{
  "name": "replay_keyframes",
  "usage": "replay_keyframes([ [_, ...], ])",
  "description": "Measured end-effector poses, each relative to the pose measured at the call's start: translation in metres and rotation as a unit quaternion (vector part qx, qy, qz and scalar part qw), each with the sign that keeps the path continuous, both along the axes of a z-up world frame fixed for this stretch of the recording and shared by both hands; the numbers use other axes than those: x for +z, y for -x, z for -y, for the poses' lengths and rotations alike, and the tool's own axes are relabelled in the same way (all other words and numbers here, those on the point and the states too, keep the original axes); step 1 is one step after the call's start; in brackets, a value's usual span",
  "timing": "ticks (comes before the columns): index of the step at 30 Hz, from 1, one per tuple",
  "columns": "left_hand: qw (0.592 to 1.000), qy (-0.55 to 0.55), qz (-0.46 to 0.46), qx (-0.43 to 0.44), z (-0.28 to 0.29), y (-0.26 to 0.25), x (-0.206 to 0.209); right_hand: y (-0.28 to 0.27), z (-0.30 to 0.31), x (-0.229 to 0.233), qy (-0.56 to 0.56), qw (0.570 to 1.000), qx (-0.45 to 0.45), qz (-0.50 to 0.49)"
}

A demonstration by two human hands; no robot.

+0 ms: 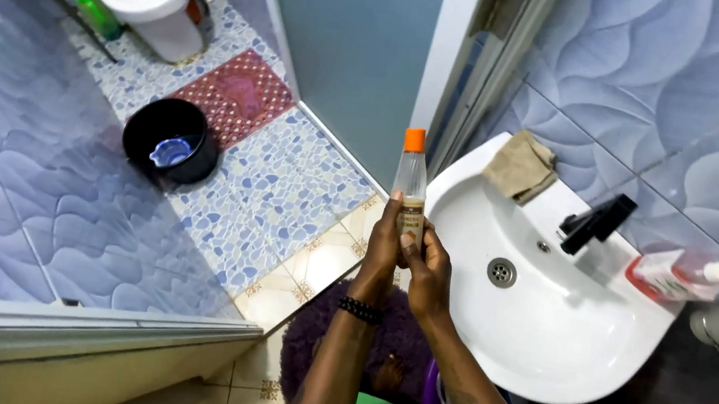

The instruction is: Picking up, inspecting, and moving various cleaning and personal care bottles between a bathroom shelf and a living area.

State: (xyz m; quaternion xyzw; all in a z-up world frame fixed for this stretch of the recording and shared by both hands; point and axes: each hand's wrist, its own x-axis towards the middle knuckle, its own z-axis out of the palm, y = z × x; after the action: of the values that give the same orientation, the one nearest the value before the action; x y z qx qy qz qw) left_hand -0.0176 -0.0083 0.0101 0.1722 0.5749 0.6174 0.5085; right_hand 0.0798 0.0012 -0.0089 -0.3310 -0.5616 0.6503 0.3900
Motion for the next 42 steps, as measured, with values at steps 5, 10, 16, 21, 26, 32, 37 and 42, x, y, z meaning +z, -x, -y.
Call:
replay_keyframes([
  [5, 1.0, 0.002, 0.001, 0.023, 0.005, 0.012, 0.0, 0.014, -0.003, -0.002, 0.018, 0.999, 0.025, 0.009],
  [10, 0.999, -0.006, 0.005, 0.04, 0.001, 0.043, -0.008, 0.042, -0.013, -0.022, 0.022, 0.998, 0.053, 0.0],
  [16, 0.997, -0.02, 0.014, 0.068, -0.016, 0.085, 0.014, 0.09, -0.031, 0.013, 0.016, 0.998, 0.064, 0.012],
  [21, 0.996, -0.022, 0.034, 0.081, -0.029, 0.127, 0.022, 0.132, -0.051, 0.008, -0.007, 0.997, 0.067, 0.034],
  [26, 0.994, -0.069, 0.042, 0.077, -0.043, 0.167, 0.032, 0.171, -0.068, 0.019, -0.042, 0.996, 0.077, 0.011],
  [32, 0.995, -0.033, 0.009, 0.088, -0.039, 0.205, 0.06, 0.213, -0.071, 0.033, -0.054, 0.994, 0.093, 0.014],
  [37, 0.989, -0.089, 0.052, 0.105, -0.034, 0.231, 0.049, 0.235, -0.062, 0.048, -0.069, 0.991, 0.113, 0.002],
  [42, 0.985, -0.084, 0.053, 0.138, -0.018, 0.245, 0.046, 0.253, -0.059, 0.018, -0.052, 0.989, 0.138, 0.006],
])
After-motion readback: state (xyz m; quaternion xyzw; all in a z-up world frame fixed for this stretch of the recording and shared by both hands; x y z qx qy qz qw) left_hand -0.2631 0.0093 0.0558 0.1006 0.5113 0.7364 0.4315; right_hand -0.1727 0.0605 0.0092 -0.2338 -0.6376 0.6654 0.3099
